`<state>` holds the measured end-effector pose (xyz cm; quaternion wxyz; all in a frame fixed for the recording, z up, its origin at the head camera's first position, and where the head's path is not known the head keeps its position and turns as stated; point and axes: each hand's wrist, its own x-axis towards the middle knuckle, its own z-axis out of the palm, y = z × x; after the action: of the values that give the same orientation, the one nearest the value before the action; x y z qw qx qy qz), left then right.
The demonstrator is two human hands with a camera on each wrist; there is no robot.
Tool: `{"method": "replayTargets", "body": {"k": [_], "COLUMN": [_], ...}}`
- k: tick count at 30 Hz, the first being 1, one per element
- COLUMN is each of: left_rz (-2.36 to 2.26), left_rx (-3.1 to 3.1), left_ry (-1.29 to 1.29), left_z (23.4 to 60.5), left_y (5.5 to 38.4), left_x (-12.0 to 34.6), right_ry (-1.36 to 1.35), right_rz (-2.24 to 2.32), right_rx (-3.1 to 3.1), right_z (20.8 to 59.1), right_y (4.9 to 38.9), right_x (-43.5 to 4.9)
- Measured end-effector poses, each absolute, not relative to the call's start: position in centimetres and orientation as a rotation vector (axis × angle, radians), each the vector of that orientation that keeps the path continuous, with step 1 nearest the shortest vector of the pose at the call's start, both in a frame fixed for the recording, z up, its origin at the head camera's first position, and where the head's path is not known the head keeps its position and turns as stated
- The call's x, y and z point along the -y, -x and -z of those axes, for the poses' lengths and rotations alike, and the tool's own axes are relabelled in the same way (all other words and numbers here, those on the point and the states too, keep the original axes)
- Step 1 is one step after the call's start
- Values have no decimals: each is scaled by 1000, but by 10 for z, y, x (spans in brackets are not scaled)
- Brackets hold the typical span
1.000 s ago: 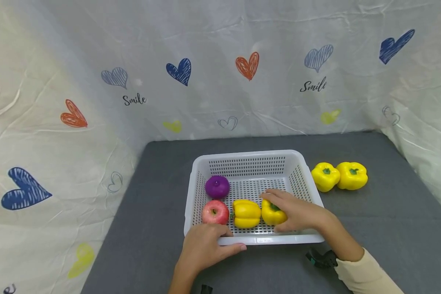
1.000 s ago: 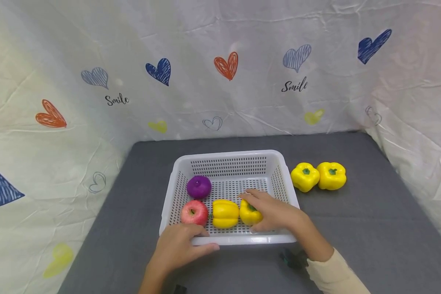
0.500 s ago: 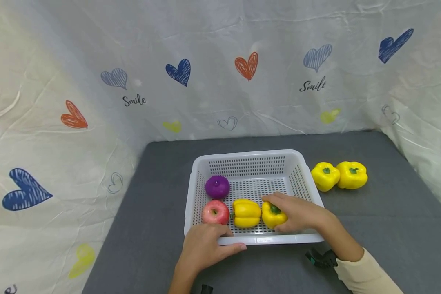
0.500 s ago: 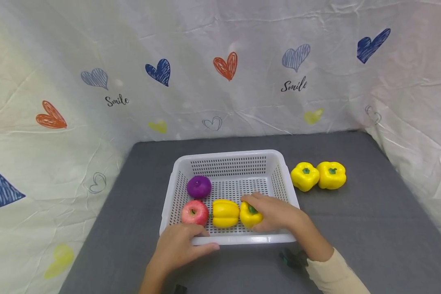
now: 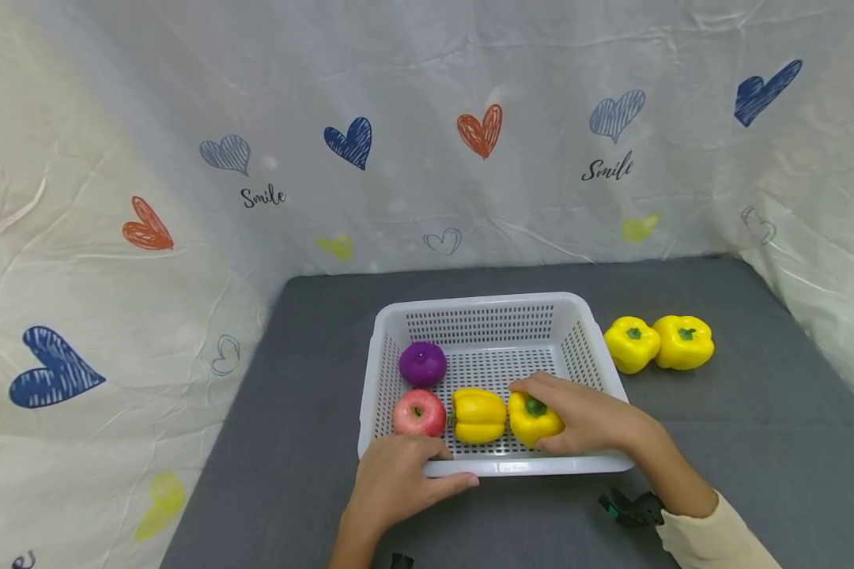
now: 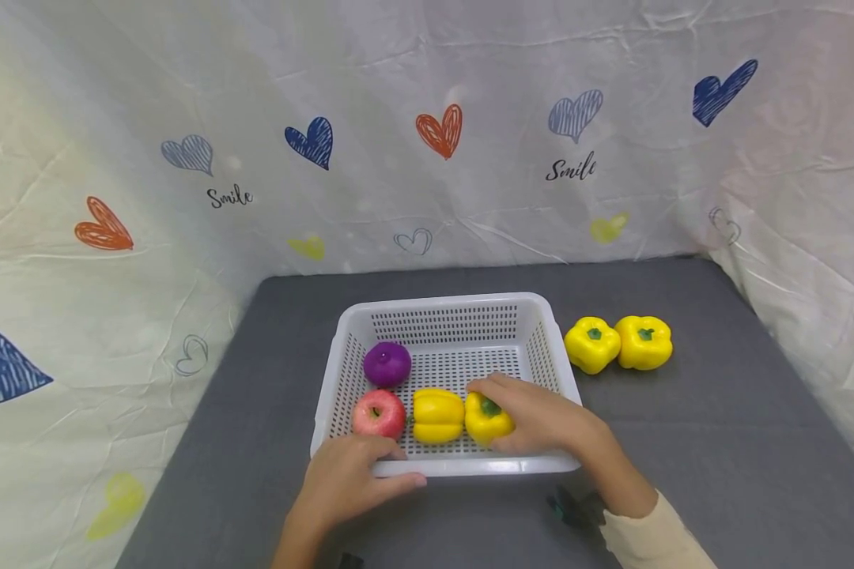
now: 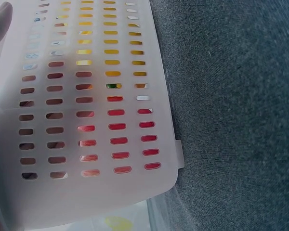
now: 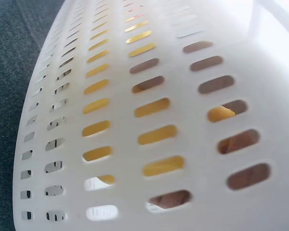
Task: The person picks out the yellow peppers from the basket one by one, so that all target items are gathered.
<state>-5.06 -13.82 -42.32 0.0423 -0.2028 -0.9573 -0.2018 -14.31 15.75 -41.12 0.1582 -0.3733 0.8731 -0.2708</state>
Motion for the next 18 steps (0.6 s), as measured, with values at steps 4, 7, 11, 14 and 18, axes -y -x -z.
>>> {"method": "replayTargets", "body": {"k": [4, 7, 11, 14, 18], "left_rz": [606, 600, 600, 606, 611], "left_rx": [2919, 2915, 2920, 2926, 2928], "left_ry": [620, 619, 618, 613, 607], "left_z": [424, 423, 423, 423, 423], "left_y": [50, 50, 50, 50, 50], "left_x": [138, 138, 138, 138, 138], "right_ry": [1094, 1094, 1088, 1095, 1102], "right_rz": [797, 806, 821, 849, 884], "right_rx": [-2524, -2545, -2568, -2582, -2617], "right_z": [409, 407, 402, 398, 394], "right_y": [140, 137, 133, 131, 128], "right_x": [-160, -163, -168, -173, -181]}}
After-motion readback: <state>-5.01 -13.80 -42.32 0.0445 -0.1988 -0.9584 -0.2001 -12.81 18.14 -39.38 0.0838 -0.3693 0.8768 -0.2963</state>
